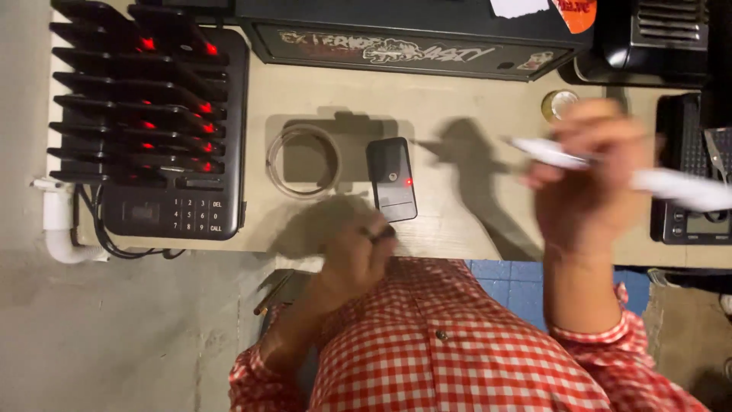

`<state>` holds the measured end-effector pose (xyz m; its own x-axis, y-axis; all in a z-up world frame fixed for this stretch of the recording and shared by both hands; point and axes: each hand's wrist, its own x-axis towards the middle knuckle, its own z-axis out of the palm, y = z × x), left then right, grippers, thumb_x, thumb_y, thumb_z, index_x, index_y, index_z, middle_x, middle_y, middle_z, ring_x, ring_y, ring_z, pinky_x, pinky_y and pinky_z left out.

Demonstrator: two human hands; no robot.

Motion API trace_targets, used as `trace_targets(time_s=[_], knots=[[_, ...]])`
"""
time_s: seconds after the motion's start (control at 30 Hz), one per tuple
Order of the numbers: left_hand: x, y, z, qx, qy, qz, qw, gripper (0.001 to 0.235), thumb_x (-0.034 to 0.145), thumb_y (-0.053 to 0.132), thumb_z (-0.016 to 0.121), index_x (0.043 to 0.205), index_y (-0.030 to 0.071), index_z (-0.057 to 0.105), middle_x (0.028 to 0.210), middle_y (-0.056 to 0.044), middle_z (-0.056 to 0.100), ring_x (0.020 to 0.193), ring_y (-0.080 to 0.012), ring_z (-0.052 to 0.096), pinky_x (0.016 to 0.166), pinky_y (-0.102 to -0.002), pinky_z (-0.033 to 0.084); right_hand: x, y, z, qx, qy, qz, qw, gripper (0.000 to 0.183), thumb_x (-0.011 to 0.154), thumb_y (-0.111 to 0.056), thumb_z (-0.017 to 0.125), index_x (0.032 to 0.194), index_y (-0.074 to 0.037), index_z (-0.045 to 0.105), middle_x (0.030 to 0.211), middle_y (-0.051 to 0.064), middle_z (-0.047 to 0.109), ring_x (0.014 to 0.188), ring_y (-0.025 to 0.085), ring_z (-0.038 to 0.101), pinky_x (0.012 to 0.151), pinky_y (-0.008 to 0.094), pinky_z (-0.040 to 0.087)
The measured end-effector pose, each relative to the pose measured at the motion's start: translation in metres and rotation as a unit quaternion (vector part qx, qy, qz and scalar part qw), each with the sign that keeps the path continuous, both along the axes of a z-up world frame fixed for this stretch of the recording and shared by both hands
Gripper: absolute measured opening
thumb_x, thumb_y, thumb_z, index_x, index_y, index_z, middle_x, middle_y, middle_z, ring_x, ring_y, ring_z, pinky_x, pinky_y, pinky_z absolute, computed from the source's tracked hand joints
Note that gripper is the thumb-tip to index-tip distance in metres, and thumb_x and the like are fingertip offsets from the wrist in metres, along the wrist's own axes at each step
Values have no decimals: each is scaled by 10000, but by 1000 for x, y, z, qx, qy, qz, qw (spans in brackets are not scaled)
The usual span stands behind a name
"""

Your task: The person wipes a digital scale with a yellow cloth, then picks up a small black device and a marker. They write on the device and apply a piece of white tape to it. The person places the scale back on the counter.

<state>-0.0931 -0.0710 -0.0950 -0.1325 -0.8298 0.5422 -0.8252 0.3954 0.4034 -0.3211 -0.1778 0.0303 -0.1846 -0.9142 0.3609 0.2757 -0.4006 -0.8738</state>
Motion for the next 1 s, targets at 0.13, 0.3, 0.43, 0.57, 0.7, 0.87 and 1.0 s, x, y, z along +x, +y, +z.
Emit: trace_targets(time_s=[0.13, 0.3, 0.43, 0.57, 0.7, 0.87, 1.0], knots=[[22, -34, 18, 34, 142, -75, 986, 404, 1065, 465, 395, 946, 118, 565, 1018, -24, 628, 829, -233, 627, 740, -361, 484, 29, -9, -41, 92, 82, 85, 989, 285, 811, -10, 819, 929, 54, 568, 918, 190, 574, 711, 206, 649, 591, 332, 650], [16, -33, 29, 173, 379, -131, 900, 215, 1081, 184, 426, 1120, 87, 615, 928, -48, 665, 768, -241, 649, 750, -321, 536, 38, -20, -76, 128, 57, 115, 983, 308, 783, 102, 792, 914, 24, 524, 808, 118, 555, 676, 161, 631, 567, 273, 611], [14, -36, 6, 56, 257, -102, 959, 259, 974, 339, 625, 1012, 105, 519, 1029, -123, 641, 856, -313, 639, 789, -423, 518, 53, -18, -76, 106, 105, 136, 979, 357, 736, 126, 821, 877, 0, 518, 861, 153, 598, 713, 159, 634, 596, 251, 567], [15, -44, 24, 77, 145, -93, 982, 357, 955, 232, 739, 1004, 67, 426, 1488, -278, 495, 1370, -478, 514, 1077, -573, 410, 58, -8, -102, 77, 160, 132, 975, 394, 667, 112, 847, 808, -51, 517, 825, 92, 580, 708, 106, 596, 564, 204, 481], [15, -45, 29, 83, 84, -82, 990, 289, 997, 188, 681, 1027, 56, 426, 1492, -300, 491, 1399, -450, 503, 1128, -558, 399, 68, -5, -105, 47, 181, 125, 974, 380, 617, 136, 832, 758, -58, 537, 802, 87, 578, 654, 126, 578, 523, 212, 439], [17, -50, 27, 100, 98, -80, 987, 303, 996, 259, 683, 972, 40, 475, 1491, -298, 505, 1381, -445, 537, 1147, -539, 428, 75, -8, -107, 10, 221, 88, 971, 361, 610, 134, 837, 681, -44, 531, 701, 89, 560, 598, 141, 586, 520, 232, 444], [17, -51, 25, 86, 99, -68, 989, 305, 1001, 281, 670, 959, 40, 487, 1471, -299, 532, 1353, -444, 567, 1129, -534, 451, 80, -13, -104, -2, 217, 88, 972, 353, 603, 128, 857, 664, -33, 549, 681, 103, 584, 559, 136, 578, 513, 225, 457]])
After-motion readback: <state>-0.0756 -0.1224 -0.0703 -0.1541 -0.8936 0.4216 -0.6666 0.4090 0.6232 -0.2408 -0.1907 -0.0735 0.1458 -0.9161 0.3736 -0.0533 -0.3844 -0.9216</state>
